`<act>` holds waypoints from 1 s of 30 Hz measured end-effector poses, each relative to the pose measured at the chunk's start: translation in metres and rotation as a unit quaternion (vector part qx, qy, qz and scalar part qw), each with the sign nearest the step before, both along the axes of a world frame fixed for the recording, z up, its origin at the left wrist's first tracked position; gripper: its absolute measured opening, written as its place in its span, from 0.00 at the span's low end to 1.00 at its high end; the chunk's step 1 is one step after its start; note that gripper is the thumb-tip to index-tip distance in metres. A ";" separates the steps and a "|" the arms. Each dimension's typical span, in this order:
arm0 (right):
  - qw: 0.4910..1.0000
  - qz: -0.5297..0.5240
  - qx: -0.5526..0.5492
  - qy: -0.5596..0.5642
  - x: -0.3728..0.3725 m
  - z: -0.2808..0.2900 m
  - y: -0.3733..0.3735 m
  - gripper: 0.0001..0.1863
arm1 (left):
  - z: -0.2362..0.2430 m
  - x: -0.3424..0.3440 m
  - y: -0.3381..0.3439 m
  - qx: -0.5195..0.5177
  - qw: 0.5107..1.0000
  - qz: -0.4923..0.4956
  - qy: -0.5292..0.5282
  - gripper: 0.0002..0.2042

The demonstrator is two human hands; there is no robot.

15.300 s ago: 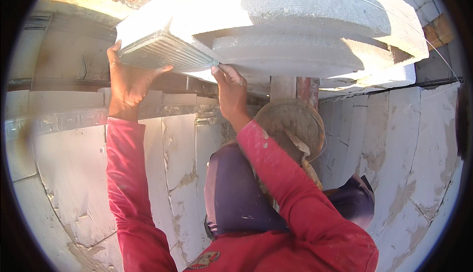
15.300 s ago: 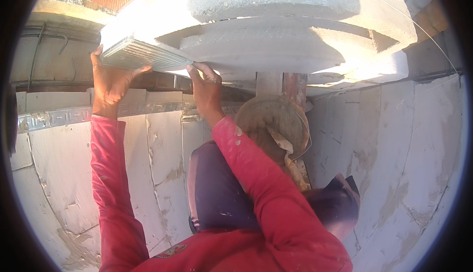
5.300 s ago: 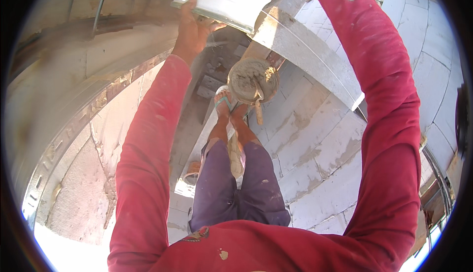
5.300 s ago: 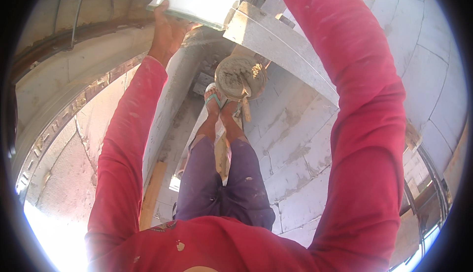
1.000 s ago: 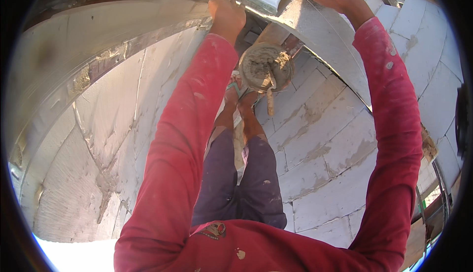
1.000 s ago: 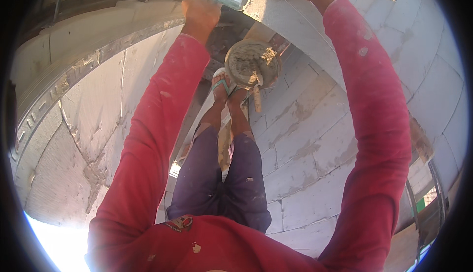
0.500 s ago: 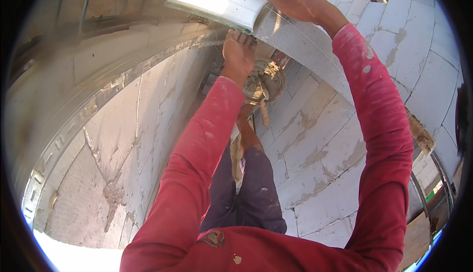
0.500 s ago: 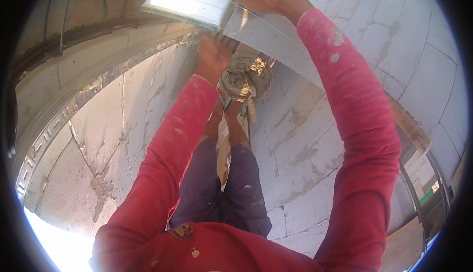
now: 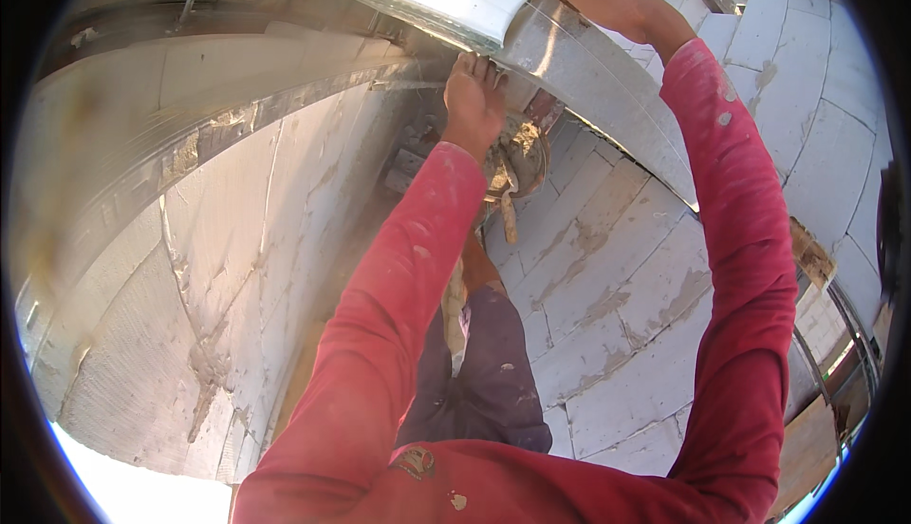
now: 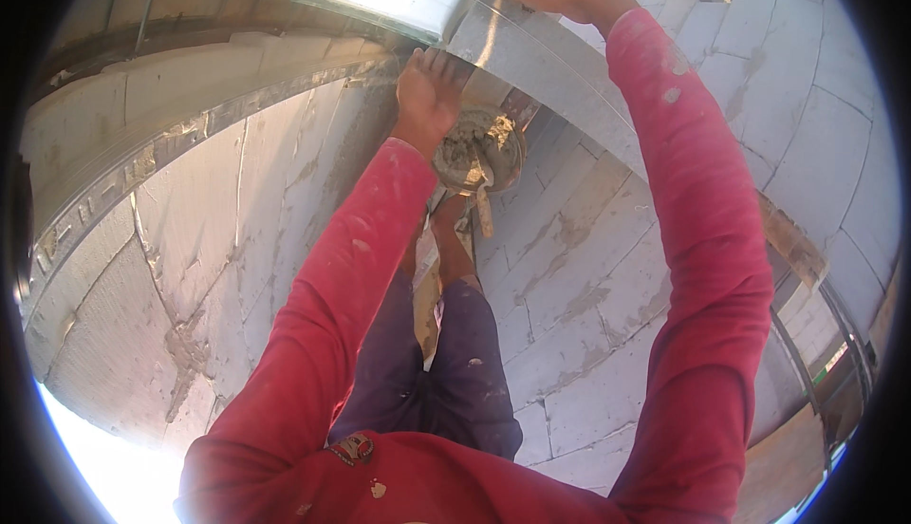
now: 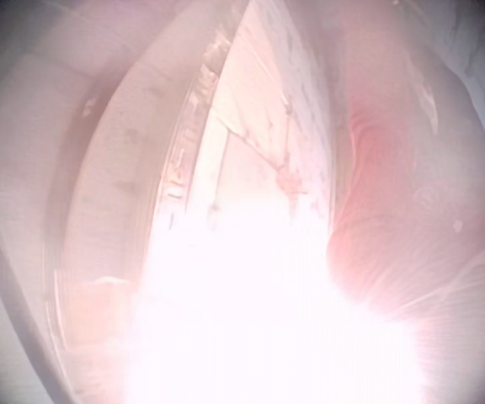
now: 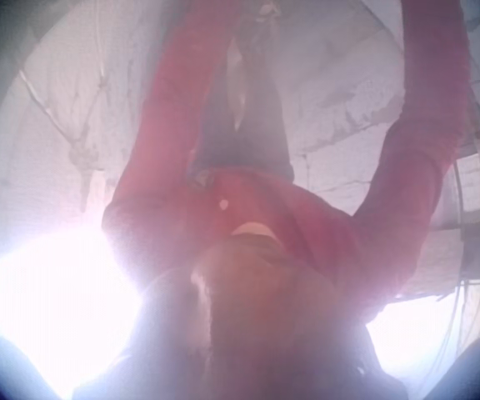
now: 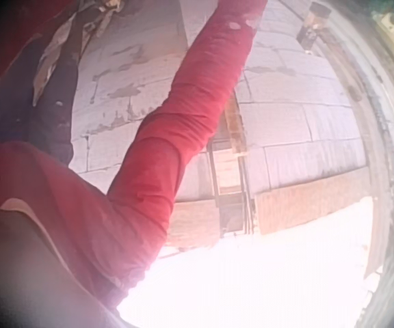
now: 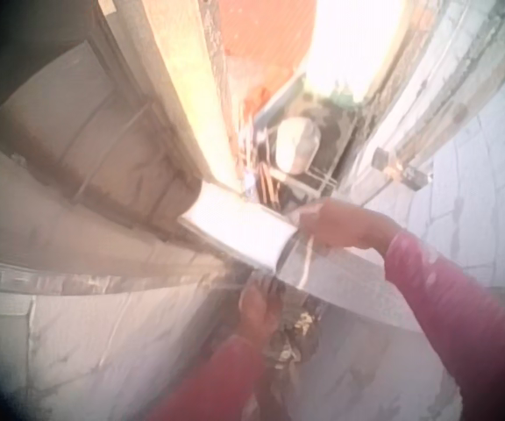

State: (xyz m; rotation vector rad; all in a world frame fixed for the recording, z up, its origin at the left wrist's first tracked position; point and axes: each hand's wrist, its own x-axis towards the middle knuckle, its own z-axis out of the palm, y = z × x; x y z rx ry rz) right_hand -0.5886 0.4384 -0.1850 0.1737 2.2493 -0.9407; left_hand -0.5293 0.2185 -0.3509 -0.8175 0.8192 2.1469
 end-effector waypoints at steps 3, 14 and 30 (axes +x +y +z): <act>0.995 -0.042 -0.072 0.057 0.011 -0.001 0.012 0.19 | 0.002 0.002 0.012 0.021 0.999 0.019 -0.022 0.32; 0.996 -0.063 0.014 0.062 0.015 0.000 -0.001 0.20 | -0.001 -0.008 0.012 0.007 1.000 -0.006 -0.015 0.38; 0.992 -0.076 -0.035 0.094 0.012 -0.026 0.014 0.30 | 0.092 -0.073 -0.029 -0.132 0.970 -0.039 0.201 0.63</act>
